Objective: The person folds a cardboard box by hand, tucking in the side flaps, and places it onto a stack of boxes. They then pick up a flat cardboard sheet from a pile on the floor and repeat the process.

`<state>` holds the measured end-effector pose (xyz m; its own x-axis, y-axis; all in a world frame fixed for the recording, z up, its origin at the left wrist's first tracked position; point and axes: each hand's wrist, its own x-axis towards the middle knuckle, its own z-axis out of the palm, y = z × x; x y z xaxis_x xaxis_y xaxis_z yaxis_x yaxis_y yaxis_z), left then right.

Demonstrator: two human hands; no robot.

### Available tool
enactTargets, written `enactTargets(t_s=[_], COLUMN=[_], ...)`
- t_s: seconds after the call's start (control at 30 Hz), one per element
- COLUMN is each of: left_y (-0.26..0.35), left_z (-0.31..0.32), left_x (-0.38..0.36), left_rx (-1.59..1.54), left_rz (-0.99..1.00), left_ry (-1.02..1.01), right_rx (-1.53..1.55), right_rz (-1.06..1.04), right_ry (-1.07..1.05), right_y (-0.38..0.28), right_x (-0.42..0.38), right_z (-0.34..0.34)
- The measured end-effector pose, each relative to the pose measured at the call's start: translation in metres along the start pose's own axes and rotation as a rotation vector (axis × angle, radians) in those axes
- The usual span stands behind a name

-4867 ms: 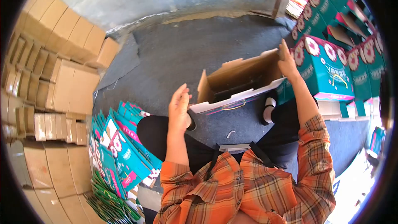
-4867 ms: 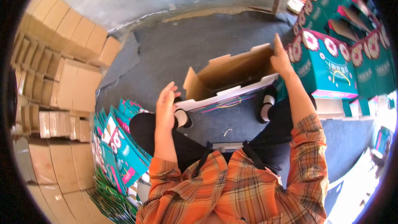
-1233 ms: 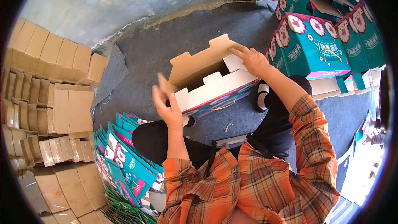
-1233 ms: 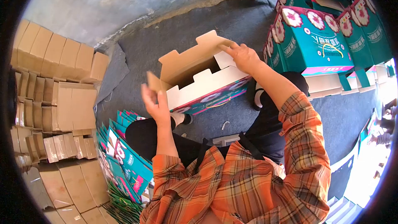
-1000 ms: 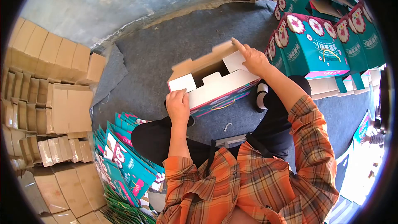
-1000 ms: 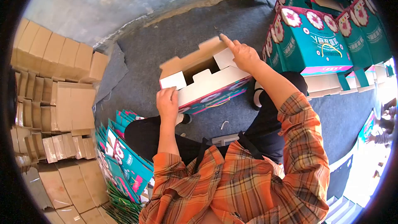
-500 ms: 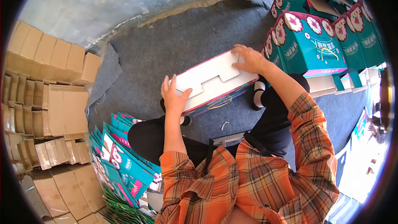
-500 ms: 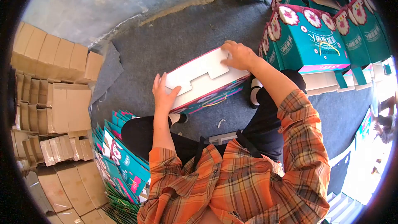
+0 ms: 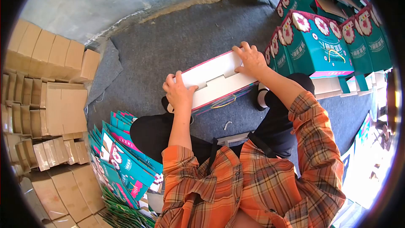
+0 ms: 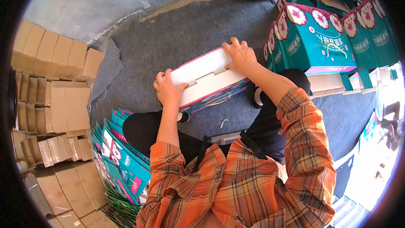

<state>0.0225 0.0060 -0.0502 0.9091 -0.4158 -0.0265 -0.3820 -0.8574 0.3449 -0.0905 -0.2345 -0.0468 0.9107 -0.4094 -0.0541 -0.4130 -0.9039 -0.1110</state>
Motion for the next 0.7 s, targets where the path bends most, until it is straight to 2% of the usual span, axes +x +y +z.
enactTargets(t_s=[0.07,0.1,0.13,0.17,0.2,0.23,0.3,0.33,0.37,0.4,0.43,0.5,0.57,0.63,0.7], left_y=[-0.004,-0.007,-0.023,-0.052,-0.073,-0.084,-0.088,-0.101,-0.125,-0.138,-0.136,-0.141,-0.143,-0.142,-0.123], left_z=[-0.003,-0.004,0.004,0.019,0.026,0.024,0.010,0.029,0.066,0.084,0.081,0.074,0.068,0.067,0.049], left_x=[-0.003,-0.005,0.001,0.013,0.022,0.020,0.006,0.002,0.002,0.002,-0.004,-0.006,-0.002,-0.002,-0.013], left_rx=[-0.001,0.001,-0.002,-0.313,-0.623,-0.874,-1.126,-1.133,-1.278,-1.416,-1.397,-1.473,-1.378,-1.280,-1.317], left_rz=[0.050,0.102,0.101,0.043,-0.014,-0.287,-0.614,-0.611,-0.679,-0.738,-0.867,-0.725,-0.650,-0.585,-0.441], left_ry=[0.048,0.090,0.095,0.040,-0.017,-0.043,-0.133,-0.123,-0.326,-0.537,-0.630,-0.764,-0.720,-0.684,-0.397], right_rx=[0.086,0.083,0.224,0.364,0.453,0.451,0.806,0.788,0.764,0.732,0.699,0.597,0.671,0.696,1.056], right_rz=[-0.046,-0.049,-0.019,0.008,0.172,0.167,0.274,0.384,0.491,0.494,0.500,0.447,0.458,0.402,0.424], right_ry=[0.180,0.183,0.157,0.131,0.125,0.127,-0.134,-0.266,-0.396,-0.467,-0.536,-0.558,-0.581,-0.511,-0.310], right_y=[0.007,0.019,0.035,0.044,0.042,0.053,0.093,0.094,0.090,0.083,0.074,0.065,0.063,0.065,0.068], right_x=[0.001,0.006,0.014,0.021,0.019,0.020,0.025,0.024,0.018,0.013,0.008,0.006,0.010,0.011,0.007], right_z=[0.008,0.018,0.024,0.027,0.009,0.015,0.043,0.052,0.057,0.052,0.045,0.035,0.029,0.026,0.013])
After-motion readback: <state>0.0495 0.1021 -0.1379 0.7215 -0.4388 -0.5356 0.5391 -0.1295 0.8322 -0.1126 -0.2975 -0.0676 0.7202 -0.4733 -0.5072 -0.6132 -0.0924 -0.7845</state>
